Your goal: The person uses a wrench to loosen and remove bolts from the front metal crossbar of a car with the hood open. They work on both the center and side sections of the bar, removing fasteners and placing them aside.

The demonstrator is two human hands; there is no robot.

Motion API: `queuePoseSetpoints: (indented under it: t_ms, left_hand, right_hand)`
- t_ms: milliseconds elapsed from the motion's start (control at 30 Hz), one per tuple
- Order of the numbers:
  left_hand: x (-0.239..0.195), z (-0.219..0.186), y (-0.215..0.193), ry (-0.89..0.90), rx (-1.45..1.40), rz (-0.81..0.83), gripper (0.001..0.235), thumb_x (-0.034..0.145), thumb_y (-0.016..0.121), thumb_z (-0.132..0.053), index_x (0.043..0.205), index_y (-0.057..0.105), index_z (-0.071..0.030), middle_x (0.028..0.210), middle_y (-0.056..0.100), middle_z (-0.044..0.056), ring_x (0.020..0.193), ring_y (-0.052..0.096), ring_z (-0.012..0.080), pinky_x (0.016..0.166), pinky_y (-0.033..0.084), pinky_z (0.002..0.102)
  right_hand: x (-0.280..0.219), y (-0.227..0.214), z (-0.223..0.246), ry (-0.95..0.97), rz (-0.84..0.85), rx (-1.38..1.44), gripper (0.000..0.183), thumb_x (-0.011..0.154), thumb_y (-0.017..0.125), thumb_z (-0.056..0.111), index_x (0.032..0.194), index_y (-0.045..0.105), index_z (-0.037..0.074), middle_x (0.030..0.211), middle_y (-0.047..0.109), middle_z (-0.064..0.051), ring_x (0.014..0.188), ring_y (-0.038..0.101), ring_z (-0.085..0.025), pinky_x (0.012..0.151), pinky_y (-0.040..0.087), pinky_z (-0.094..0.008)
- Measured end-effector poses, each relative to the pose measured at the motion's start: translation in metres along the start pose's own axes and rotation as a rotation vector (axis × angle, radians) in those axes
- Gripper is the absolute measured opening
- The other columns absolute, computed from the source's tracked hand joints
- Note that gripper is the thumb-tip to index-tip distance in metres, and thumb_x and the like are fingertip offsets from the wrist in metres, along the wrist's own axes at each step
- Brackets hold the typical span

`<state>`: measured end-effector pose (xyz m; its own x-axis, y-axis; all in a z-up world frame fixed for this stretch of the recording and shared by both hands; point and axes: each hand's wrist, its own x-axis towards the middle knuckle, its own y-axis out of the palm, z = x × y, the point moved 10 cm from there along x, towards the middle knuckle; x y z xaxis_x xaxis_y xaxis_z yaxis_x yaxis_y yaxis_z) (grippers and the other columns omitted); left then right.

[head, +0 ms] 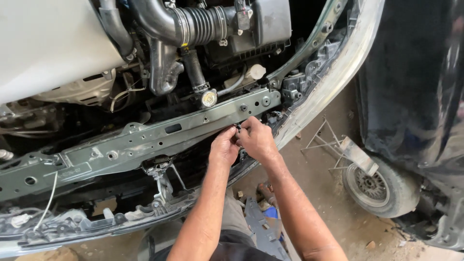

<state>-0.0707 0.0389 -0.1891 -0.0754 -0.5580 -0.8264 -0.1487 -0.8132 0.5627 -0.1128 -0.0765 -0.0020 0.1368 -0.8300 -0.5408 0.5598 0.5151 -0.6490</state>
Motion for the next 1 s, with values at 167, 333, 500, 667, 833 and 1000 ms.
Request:
queuePoseSetpoints:
  t_ms: [167,333,500,667,833,1000]
  left_hand:
    - [0.017,0.006,-0.012,0.046,-0.058,-0.017,0.011,0.095,0.067,-0.003,0.106,0.069,-0.003,0.095,0.071,0.008,0.084,0.067,0.0205,0.075,0.055,0.034]
    - [0.024,0.01,-0.016,0.004,-0.017,-0.095,0.019,0.091,0.066,-0.003,0.11,0.069,-0.004,0.102,0.073,0.01,0.091,0.07,0.0236,0.08,0.058,0.04]
    - [0.029,0.009,-0.015,0.029,-0.003,-0.062,0.021,0.09,0.067,0.0,0.111,0.069,-0.003,0.105,0.072,0.009,0.093,0.07,0.0223,0.082,0.058,0.037]
    - [0.028,0.004,-0.019,0.041,0.0,-0.083,0.017,0.089,0.07,0.001,0.106,0.069,-0.002,0.099,0.071,0.009,0.085,0.068,0.0214,0.077,0.058,0.037]
    - [0.012,0.008,-0.016,-0.026,0.082,-0.125,0.012,0.089,0.071,-0.009,0.101,0.07,-0.006,0.087,0.069,0.007,0.069,0.064,0.0199,0.059,0.05,0.034]
    - [-0.011,-0.007,0.003,0.111,0.29,-0.028,0.025,0.093,0.068,-0.012,0.115,0.072,-0.001,0.093,0.072,0.005,0.076,0.068,0.0154,0.066,0.054,0.03]
  right_hand:
    - [-0.001,0.023,0.004,-0.152,0.023,-0.249,0.027,0.091,0.062,0.023,0.107,0.065,0.003,0.086,0.072,-0.027,0.086,0.069,-0.046,0.077,0.055,-0.054]
    - [-0.01,0.033,0.013,-0.234,0.021,-0.342,0.019,0.097,0.052,0.022,0.095,0.058,0.004,0.079,0.07,-0.024,0.08,0.068,-0.046,0.072,0.052,-0.058]
    - [-0.005,0.033,0.008,-0.203,0.056,-0.421,0.021,0.098,0.053,0.024,0.094,0.058,0.004,0.081,0.071,-0.022,0.08,0.069,-0.045,0.073,0.052,-0.058]
    - [-0.013,0.011,0.004,-0.191,-0.076,-0.24,0.026,0.093,0.055,0.024,0.108,0.067,0.007,0.085,0.072,-0.023,0.082,0.069,-0.045,0.074,0.054,-0.055]
    - [-0.006,0.012,-0.021,-0.063,0.104,-0.476,0.028,0.095,0.053,0.025,0.113,0.069,0.011,0.088,0.073,-0.023,0.087,0.069,-0.044,0.082,0.053,-0.055]
    - [-0.003,-0.006,-0.008,-0.049,0.063,-0.514,0.026,0.093,0.052,0.022,0.104,0.071,0.009,0.092,0.074,-0.02,0.091,0.07,-0.041,0.082,0.054,-0.054]
